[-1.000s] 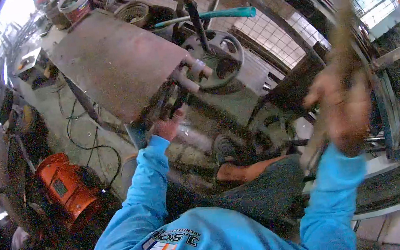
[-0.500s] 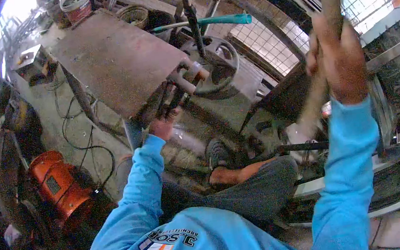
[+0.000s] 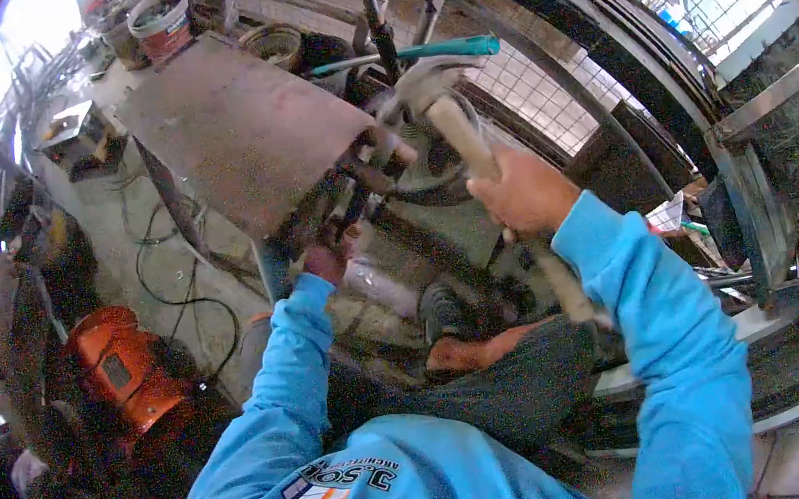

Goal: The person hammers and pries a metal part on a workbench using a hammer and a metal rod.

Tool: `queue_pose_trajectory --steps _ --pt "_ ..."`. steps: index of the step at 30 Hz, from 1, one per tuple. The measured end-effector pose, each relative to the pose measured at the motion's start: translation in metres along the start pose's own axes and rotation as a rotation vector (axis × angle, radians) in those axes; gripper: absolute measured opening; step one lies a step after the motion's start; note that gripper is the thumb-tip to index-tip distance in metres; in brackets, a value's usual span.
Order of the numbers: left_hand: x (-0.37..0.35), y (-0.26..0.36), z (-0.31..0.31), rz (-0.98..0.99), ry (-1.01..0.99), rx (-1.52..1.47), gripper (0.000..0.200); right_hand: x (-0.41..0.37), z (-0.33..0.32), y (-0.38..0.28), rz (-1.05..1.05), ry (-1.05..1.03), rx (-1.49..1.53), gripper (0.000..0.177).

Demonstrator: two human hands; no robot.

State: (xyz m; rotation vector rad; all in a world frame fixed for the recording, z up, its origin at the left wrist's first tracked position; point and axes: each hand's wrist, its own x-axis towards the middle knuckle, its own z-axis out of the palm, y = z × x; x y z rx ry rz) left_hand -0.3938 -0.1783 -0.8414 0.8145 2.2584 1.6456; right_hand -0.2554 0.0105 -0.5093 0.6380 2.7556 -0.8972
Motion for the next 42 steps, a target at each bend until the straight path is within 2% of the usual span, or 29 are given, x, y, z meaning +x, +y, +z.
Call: queue_pose_trajectory --steps 3,5,6,7,8,10,13,16,18,20,21,22,23,24,25,26,28,29,31,33,34,35,36,37,38,39,40,41,42 --pt "0.000 0.031 -0.018 -0.133 -0.098 0.074 0.064 -0.030 -0.023 -0.010 0.089 0.041 0.061 0.033" --pt "0.001 0.039 -0.019 -0.040 -0.101 0.135 0.063 -0.062 -0.026 -0.024 0.095 0.162 0.165 0.038" --pt "0.005 0.028 -0.010 0.113 -0.043 0.174 0.062 -0.077 -0.027 -0.030 0.059 0.257 0.162 0.036" --pt "0.008 0.027 -0.005 0.176 -0.007 0.153 0.062 -0.089 -0.028 -0.036 0.024 0.354 0.158 0.035" --pt "0.012 0.031 -0.003 0.239 0.028 0.135 0.063 -0.097 -0.029 -0.040 -0.138 0.461 0.229 0.030" --pt "0.016 0.047 -0.002 0.178 0.058 -0.012 0.067 -0.117 -0.037 -0.050 -0.300 0.641 0.149 0.027" --pt "0.001 0.089 -0.026 -0.027 0.011 0.035 0.053 -0.144 -0.077 -0.061 -0.520 0.836 0.153 0.029" --pt "-0.001 0.102 -0.029 -0.223 -0.036 0.214 0.050 -0.147 -0.112 -0.083 -0.644 1.115 0.146 0.030" --pt "-0.002 0.107 -0.030 -0.152 0.007 0.088 0.051 -0.123 -0.106 -0.096 -0.667 1.291 0.139 0.031" --pt "-0.006 0.108 -0.029 -0.145 0.015 0.018 0.052 -0.082 -0.065 -0.071 -0.524 1.424 -0.225 0.031" --pt "-0.006 0.108 -0.028 -0.172 0.007 0.008 0.053 -0.060 -0.036 -0.049 -0.379 1.327 -0.404 0.032" --pt "-0.004 0.106 -0.028 -0.195 -0.004 0.001 0.053 -0.041 -0.006 -0.023 -0.235 1.138 -0.524 0.032" --pt "0.002 0.090 -0.019 -0.031 0.102 0.045 0.053 -0.031 0.017 -0.001 -0.089 0.808 -0.457 0.033" --pt "0.007 0.064 0.000 0.127 0.208 0.088 0.053 -0.039 0.024 0.000 0.088 0.529 -0.251 0.034" --pt "0.017 0.050 0.009 0.293 0.315 0.133 0.053 -0.047 0.016 -0.009 0.150 0.448 -0.172 0.034" --pt "0.022 0.056 0.004 0.202 0.267 0.061 0.053 -0.059 -0.002 -0.022 0.174 0.460 -0.095 0.033" --pt "0.003 0.067 -0.005 0.006 0.094 -0.071 0.054 -0.086 -0.044 -0.048 0.087 0.634 -0.051 0.030" --pt "0.005 0.059 0.000 0.036 0.158 -0.020 0.059 -0.099 -0.064 -0.059 -0.021 0.738 -0.046 0.029" --pt "0.001 0.066 -0.008 -0.067 0.068 0.063 0.059 -0.114 -0.106 -0.075 -0.319 0.953 0.026 0.026" --pt "-0.002 0.069 -0.012 -0.109 0.029 0.084 0.058 -0.101 -0.110 -0.099 -0.513 1.189 0.061 0.024" --pt "-0.002 0.069 -0.013 -0.096 0.035 0.063 0.058 -0.086 -0.091 -0.095 -0.519 1.323 -0.169 0.022" --pt "0.000 0.070 -0.013 -0.082 0.050 0.035 0.058 -0.063 -0.056 -0.077 -0.375 1.463 -0.686 0.021" --pt "0.005 0.053 -0.005 -0.019 0.050 0.040 0.058 -0.042 -0.020 -0.058 -0.235 1.464 -0.991 0.020" --pt "0.011 0.020 0.009 0.045 0.049 0.050 0.057 -0.032 -0.004 -0.044 -0.158 1.313 -0.819 0.029" --pt "0.011 0.020 0.009 0.086 0.064 0.005 0.057 -0.023 0.013 -0.029 -0.061 1.179 -0.653 0.038" --pt "0.012 0.020 0.008 0.127 0.077 -0.040 0.057 -0.041 0.017 -0.021 0.152 0.770 -0.193 0.038" --pt "0.017 0.054 -0.005 0.153 0.141 -0.147 0.057 -0.041 0.005 -0.013 0.305 0.328 0.229 0.039" --pt "0.000 0.069 -0.010 0.142 0.146 -0.245 0.058 -0.051 -0.013 -0.002 0.148 0.397 -0.021 0.039" --pt "-0.005 0.067 -0.009 0.074 0.094 -0.139 0.057 -0.066 -0.032 -0.028 0.280 0.507 0.087 0.036"
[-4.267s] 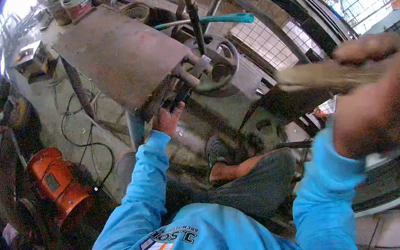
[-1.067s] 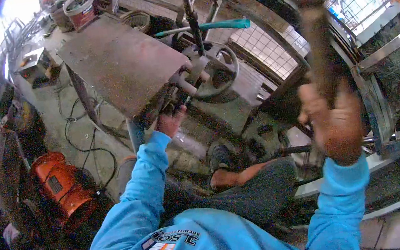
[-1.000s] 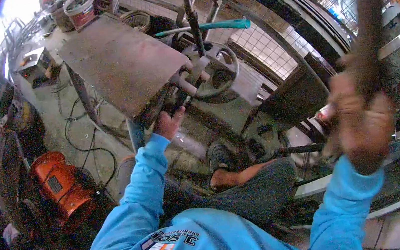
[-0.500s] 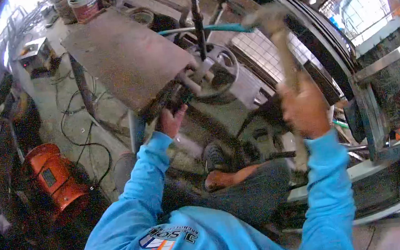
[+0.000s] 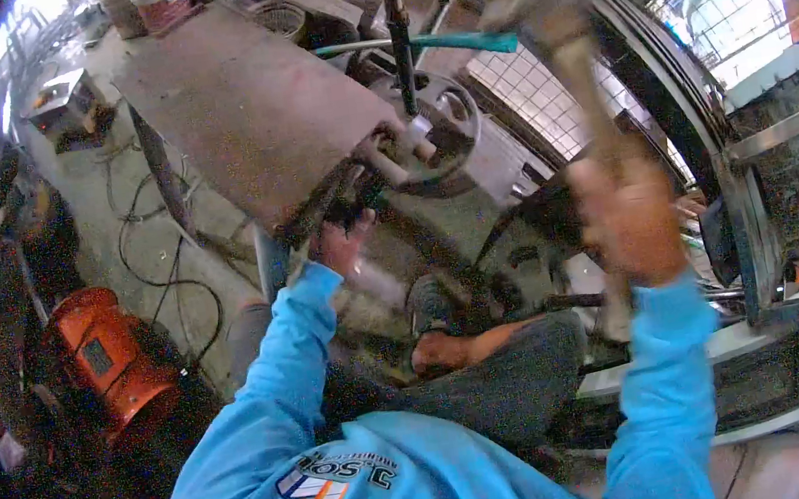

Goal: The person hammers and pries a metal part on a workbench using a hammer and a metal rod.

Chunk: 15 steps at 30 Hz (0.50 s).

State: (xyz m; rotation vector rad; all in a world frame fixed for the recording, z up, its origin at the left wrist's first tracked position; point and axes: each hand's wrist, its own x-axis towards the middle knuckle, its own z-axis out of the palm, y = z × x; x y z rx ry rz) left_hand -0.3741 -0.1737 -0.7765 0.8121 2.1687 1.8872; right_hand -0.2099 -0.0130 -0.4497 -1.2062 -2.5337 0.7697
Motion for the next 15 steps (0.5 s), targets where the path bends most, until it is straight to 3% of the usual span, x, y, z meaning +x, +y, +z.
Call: queue_pose_trajectory --steps 1,2,3,5,8,10,12,13,15 --pt "0.005 -0.004 -0.004 -0.053 -0.040 0.113 0.057 -0.010 -0.033 -0.026 -0.185 0.135 -0.161 0.033" --pt "0.004 -0.007 -0.007 -0.110 -0.089 0.227 0.057 -0.002 -0.064 -0.027 -0.315 0.231 -0.012 0.033" --pt "0.004 -0.014 -0.001 0.002 -0.011 0.209 0.058 0.006 -0.095 -0.027 -0.459 0.311 0.120 0.037" --pt "0.007 -0.016 -0.003 -0.032 -0.058 0.088 0.057 0.009 -0.088 -0.063 -0.559 0.562 0.293 0.041" --pt "0.006 -0.013 0.001 -0.054 -0.071 0.013 0.057 0.020 -0.007 -0.004 -0.592 0.435 -0.163 0.036" --pt "0.003 -0.015 -0.004 0.013 -0.037 0.058 0.057 0.022 0.052 0.040 -0.436 0.106 -0.361 0.039" --pt "0.011 -0.021 0.003 0.167 0.023 0.115 0.056 -0.012 0.034 -0.004 -0.321 0.011 -0.194 0.040" --pt "0.008 -0.023 0.005 0.127 -0.010 0.073 0.055 -0.028 0.025 -0.027 -0.259 -0.028 -0.113 0.040" --pt "0.006 -0.026 0.010 0.068 -0.028 0.016 0.054 -0.013 -0.021 -0.043 -0.339 0.108 -0.057 0.036"
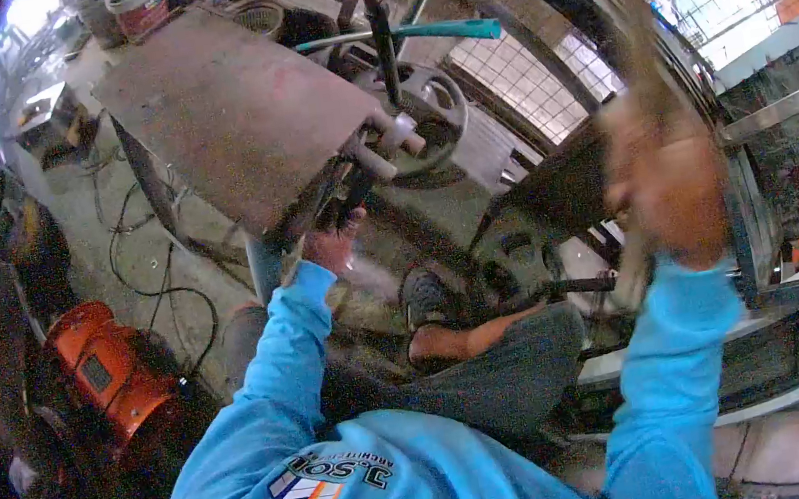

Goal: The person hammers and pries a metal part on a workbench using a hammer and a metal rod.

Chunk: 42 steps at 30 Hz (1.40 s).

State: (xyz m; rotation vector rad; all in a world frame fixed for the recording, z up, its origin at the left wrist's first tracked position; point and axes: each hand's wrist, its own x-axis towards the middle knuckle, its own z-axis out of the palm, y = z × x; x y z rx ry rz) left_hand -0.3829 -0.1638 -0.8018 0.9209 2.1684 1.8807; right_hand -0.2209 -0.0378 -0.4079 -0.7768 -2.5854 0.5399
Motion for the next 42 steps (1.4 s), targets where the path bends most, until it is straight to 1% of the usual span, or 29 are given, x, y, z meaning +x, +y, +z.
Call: queue_pose_trajectory --steps 1,3,5,7,9,10,11,12,13,15,16,17,19,21,22,23,25,26,27,28,29,30,32,33,34,36,38,39,42 --pt "-0.002 -0.002 0.001 0.015 0.001 0.036 0.054 0.018 -0.024 0.019 -0.071 0.088 0.091 0.036" --pt "-0.005 -0.012 0.001 0.091 0.006 0.159 0.053 0.036 -0.003 -0.005 -0.004 0.461 0.571 0.038" --pt "-0.003 -0.038 0.006 0.244 0.023 0.386 0.053 0.031 0.052 0.047 -0.026 0.668 0.034 0.037" --pt "-0.004 -0.077 0.013 0.445 0.086 0.722 0.053 0.002 0.112 0.109 0.045 -0.009 0.027 0.030" --pt "0.003 -0.081 0.015 0.364 0.089 0.467 0.055 -0.001 0.105 0.126 0.255 -0.281 0.081 0.026" --pt "0.004 -0.068 0.011 0.156 0.057 0.022 0.055 0.000 0.073 0.088 0.334 -0.257 0.222 0.025" --pt "0.002 -0.052 0.007 0.041 0.027 -0.128 0.056 0.001 0.051 0.063 0.421 -0.241 0.360 0.025" --pt "0.000 -0.034 0.003 -0.077 0.014 -0.278 0.056 0.004 0.045 0.058 0.327 -0.151 0.311 0.029" --pt "0.000 -0.010 -0.006 -0.086 -0.003 -0.129 0.056 0.005 0.040 0.050 0.310 -0.119 0.463 0.027" --pt "0.002 0.000 -0.013 -0.080 -0.073 0.062 0.056 0.007 0.074 0.058 0.244 0.012 0.471 0.029" --pt "0.003 -0.006 -0.012 -0.072 -0.128 0.102 0.056 0.006 0.091 0.075 0.157 -0.133 0.300 0.031" --pt "0.004 -0.014 -0.011 -0.062 -0.176 0.139 0.056 0.003 0.104 0.086 0.182 -0.365 0.148 0.034" --pt "0.003 -0.031 -0.006 0.153 -0.118 0.225 0.055 -0.002 0.076 0.084 0.340 -0.463 0.237 0.038" --pt "-0.004 -0.047 0.006 0.253 -0.065 0.371 0.055 -0.015 0.044 0.071 0.322 -0.343 0.344 0.039" --pt "-0.005 -0.054 0.011 0.254 -0.047 0.484 0.055 -0.023 0.033 0.062 0.331 -0.253 0.320 0.037" --pt "-0.005 -0.051 0.014 0.196 -0.034 0.518 0.055 -0.028 0.022 0.064 0.357 -0.167 0.418 0.035" --pt "-0.002 -0.032 0.017 0.026 -0.018 0.509 0.055 -0.038 0.001 0.054 0.056 0.027 0.486 0.026" --pt "-0.003 -0.014 0.012 -0.087 -0.017 0.465 0.055 -0.041 -0.008 0.046 0.013 0.122 0.389 0.031" --pt "-0.005 0.008 0.002 -0.131 -0.038 0.344 0.057 -0.043 -0.017 0.032 -0.076 0.242 0.371 0.031" --pt "-0.002 0.033 -0.010 -0.167 -0.051 0.225 0.058 -0.044 -0.036 0.030 -0.201 0.238 0.322 0.027" --pt "-0.001 0.042 -0.015 -0.169 -0.049 0.217 0.059 -0.046 -0.060 0.034 -0.240 0.393 0.076 0.029" --pt "0.001 0.050 -0.020 -0.172 -0.047 0.208 0.060 -0.038 -0.084 0.017 -0.399 0.412 -0.049 0.027" --pt "0.001 0.059 -0.023 -0.232 -0.066 0.214 0.061 -0.025 -0.131 -0.018 -0.717 0.498 -0.306 0.037" --pt "0.000 0.059 -0.021 -0.293 -0.086 0.225 0.061 -0.018 -0.118 -0.035 -0.802 0.635 -0.500 0.035" --pt "0.000 0.047 -0.016 -0.258 -0.066 0.205 0.060 -0.012 -0.104 -0.053 -0.867 0.800 -0.690 0.034" --pt "-0.001 0.017 -0.005 -0.186 -0.027 0.169 0.060 -0.015 -0.065 -0.028 -0.588 0.823 -0.513 0.029" --pt "-0.002 0.025 -0.007 -0.335 -0.085 0.294 0.059 -0.001 -0.049 0.005 -0.818 0.447 -0.295 0.021" --pt "0.000 0.028 -0.009 -0.402 -0.113 0.359 0.059 0.006 -0.041 0.022 -0.883 0.237 -0.175 0.024" --pt "0.004 0.015 0.004 0.143 0.181 -0.026 0.060 -0.012 -0.020 0.028 -0.452 0.107 -0.029 0.024"
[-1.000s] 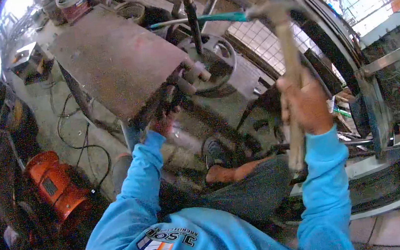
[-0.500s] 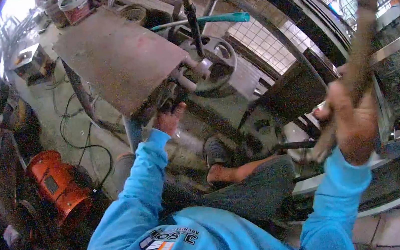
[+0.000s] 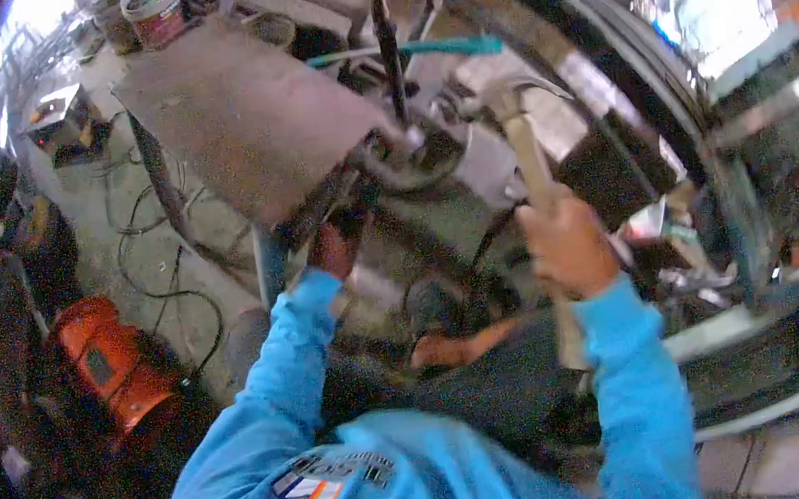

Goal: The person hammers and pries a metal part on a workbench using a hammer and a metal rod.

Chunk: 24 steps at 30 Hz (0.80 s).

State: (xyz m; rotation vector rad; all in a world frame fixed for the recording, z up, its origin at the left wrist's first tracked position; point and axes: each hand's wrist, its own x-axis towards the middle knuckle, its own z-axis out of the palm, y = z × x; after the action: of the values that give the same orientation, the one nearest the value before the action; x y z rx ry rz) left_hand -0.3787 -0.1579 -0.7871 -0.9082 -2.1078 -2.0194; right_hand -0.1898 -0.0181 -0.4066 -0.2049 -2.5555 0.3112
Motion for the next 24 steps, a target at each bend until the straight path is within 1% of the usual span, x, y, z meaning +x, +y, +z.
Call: queue_pose_trajectory --steps 1,2,3,4,5,7,8,9,10,11,12,15,16,17,19,20,22,23,24 --pt "0.006 0.001 0.002 -0.031 -0.002 0.029 0.060 0.000 0.004 0.002 0.136 -0.039 0.047 0.026" --pt "-0.005 0.002 -0.001 -0.081 -0.047 0.057 0.059 -0.013 0.005 0.002 0.317 -0.083 0.092 0.028" --pt "-0.006 0.003 -0.002 -0.124 -0.080 0.092 0.058 -0.010 -0.003 0.003 0.382 -0.041 0.091 0.028" --pt "0.001 0.021 -0.011 -0.181 -0.210 0.132 0.059 -0.006 -0.011 0.004 0.446 0.003 0.093 0.029" --pt "-0.003 0.018 -0.011 -0.223 -0.244 0.183 0.058 0.011 -0.030 0.003 0.399 0.133 0.041 0.031" --pt "-0.007 0.006 -0.009 -0.297 -0.287 0.288 0.056 0.038 -0.007 -0.014 0.451 0.420 0.487 0.031" --pt "-0.009 0.002 -0.007 -0.201 -0.229 0.312 0.056 0.034 0.020 -0.004 0.432 0.427 0.389 0.027" --pt "-0.011 -0.002 -0.004 -0.102 -0.166 0.334 0.057 0.013 0.060 0.013 0.463 0.225 0.175 0.024" --pt "-0.010 -0.008 -0.004 -0.001 -0.102 0.362 0.057 -0.008 0.093 0.024 0.536 -0.047 0.121 0.022" --pt "-0.013 -0.017 -0.005 -0.012 -0.143 0.180 0.056 -0.026 0.111 0.026 0.752 -0.398 0.312 0.023" --pt "-0.018 -0.027 -0.004 -0.022 -0.197 -0.003 0.055 -0.031 0.111 0.024 0.917 -0.520 0.448 0.026" --pt "-0.012 -0.022 0.003 -0.064 -0.289 0.239 0.052 -0.009 0.065 0.020 0.798 -0.237 0.391 0.027" --pt "-0.027 -0.076 0.020 -0.073 -0.364 0.443 0.052 -0.003 0.059 0.025 0.678 -0.153 0.459 0.028" --pt "-0.029 -0.079 0.015 0.052 -0.387 0.584 0.052 0.005 0.055 0.022 0.699 -0.093 0.532 0.030" --pt "-0.032 -0.082 0.005 0.315 -0.376 0.874 0.053 -0.004 0.095 0.030 0.635 0.076 0.422 0.030" --pt "-0.022 -0.054 0.000 0.092 -0.408 0.598 0.052 -0.015 0.108 0.023 0.620 -0.059 0.335 0.032" --pt "-0.018 -0.051 -0.004 -0.006 -0.323 0.282 0.052 -0.045 0.113 0.048 0.810 -0.436 0.342 0.032" --pt "-0.018 -0.063 0.006 0.111 -0.216 0.237 0.051 -0.048 0.097 0.035 0.925 -0.381 0.539 0.032" --pt "-0.025 -0.075 0.011 0.118 -0.231 0.273 0.048 -0.051 0.084 0.030 0.912 -0.333 0.542 0.031"
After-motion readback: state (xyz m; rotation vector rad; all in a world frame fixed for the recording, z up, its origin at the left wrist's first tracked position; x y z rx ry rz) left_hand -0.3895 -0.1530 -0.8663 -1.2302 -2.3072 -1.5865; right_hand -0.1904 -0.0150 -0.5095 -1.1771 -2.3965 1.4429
